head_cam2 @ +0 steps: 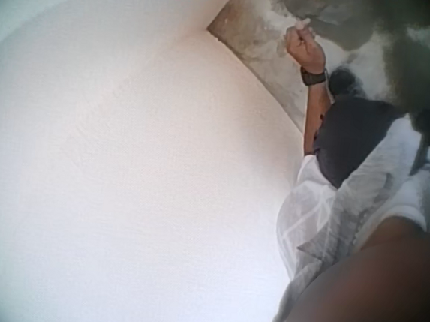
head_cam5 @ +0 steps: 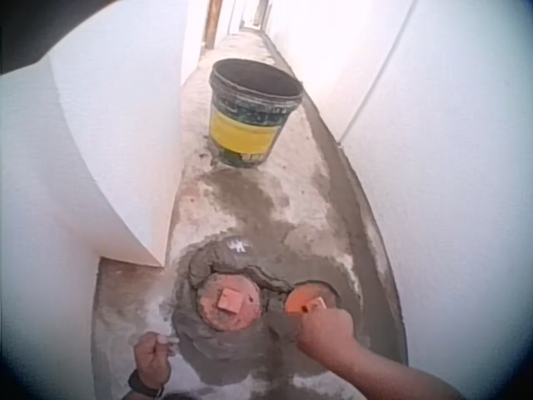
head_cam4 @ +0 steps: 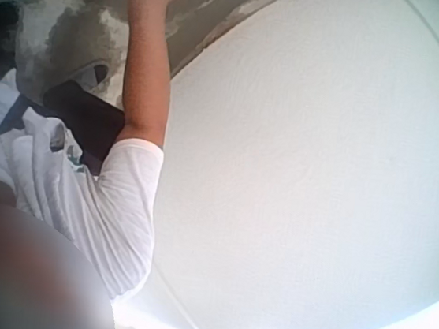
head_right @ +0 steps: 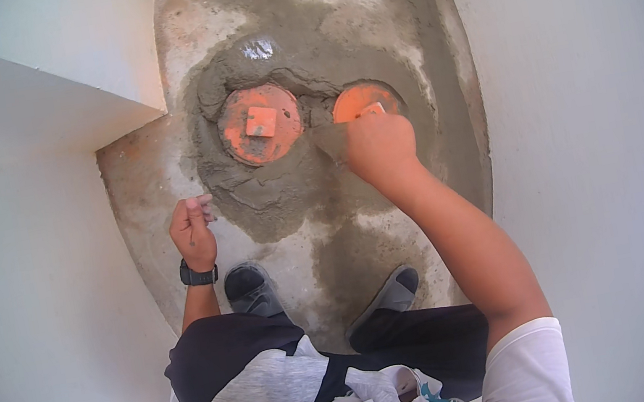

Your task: The person scoops wet cement from a bucket with a trowel and spreads it on the floor around two orange circular fixtures. They repeatedly transfer cement and smooth the surface near the fixtures.

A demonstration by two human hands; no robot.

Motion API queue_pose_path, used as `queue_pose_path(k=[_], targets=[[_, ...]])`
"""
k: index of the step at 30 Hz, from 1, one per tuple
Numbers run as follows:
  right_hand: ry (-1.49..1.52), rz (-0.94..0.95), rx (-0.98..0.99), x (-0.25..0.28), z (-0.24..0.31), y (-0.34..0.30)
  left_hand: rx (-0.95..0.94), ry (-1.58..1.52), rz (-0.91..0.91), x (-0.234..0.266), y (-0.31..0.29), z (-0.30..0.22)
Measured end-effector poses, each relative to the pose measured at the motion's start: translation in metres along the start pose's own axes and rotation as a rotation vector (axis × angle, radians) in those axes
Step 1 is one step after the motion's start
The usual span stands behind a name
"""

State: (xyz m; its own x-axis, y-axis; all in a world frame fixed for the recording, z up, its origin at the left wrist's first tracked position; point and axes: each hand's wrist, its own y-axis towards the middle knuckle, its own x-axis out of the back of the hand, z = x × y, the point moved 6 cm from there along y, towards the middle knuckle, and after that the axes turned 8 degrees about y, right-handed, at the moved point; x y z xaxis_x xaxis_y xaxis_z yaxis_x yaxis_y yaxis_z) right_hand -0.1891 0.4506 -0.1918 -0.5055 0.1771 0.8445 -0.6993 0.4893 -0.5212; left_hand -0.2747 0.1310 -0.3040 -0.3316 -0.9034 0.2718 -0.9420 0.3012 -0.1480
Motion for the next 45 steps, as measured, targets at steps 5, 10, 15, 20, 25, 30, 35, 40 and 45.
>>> queue_pose_path(k=[5,10,15,20,25,30,35,40,45], targets=[[0.137,0.013,-0.076,0.007,-0.018,-0.008,-0.008,-0.016,0.014,-0.003,0.0,-0.003],[0.156,0.013,-0.099,-0.005,-0.016,-0.015,-0.009,-0.011,0.038,-0.009,0.001,-0.006],[0.127,0.065,-0.089,-0.003,-0.012,-0.02,0.023,0.002,0.014,-0.002,-0.002,0.003],[0.159,0.103,0.015,0.009,0.008,-0.024,0.057,0.034,-0.022,0.008,-0.011,0.018],[0.448,0.166,0.196,-0.014,0.049,-0.048,0.098,0.077,-0.121,0.017,-0.027,0.026],[0.589,0.29,0.11,-0.056,0.073,-0.055,0.157,0.039,-0.187,0.035,-0.029,0.037],[0.715,0.257,0.041,-0.054,0.097,-0.037,0.125,0.072,-0.153,0.037,-0.023,0.04],[0.711,0.338,0.037,-0.047,0.108,-0.016,0.132,0.071,-0.123,0.028,-0.021,0.041],[0.66,0.359,0.045,-0.034,0.103,-0.023,0.153,0.077,-0.112,0.027,-0.021,0.039]])
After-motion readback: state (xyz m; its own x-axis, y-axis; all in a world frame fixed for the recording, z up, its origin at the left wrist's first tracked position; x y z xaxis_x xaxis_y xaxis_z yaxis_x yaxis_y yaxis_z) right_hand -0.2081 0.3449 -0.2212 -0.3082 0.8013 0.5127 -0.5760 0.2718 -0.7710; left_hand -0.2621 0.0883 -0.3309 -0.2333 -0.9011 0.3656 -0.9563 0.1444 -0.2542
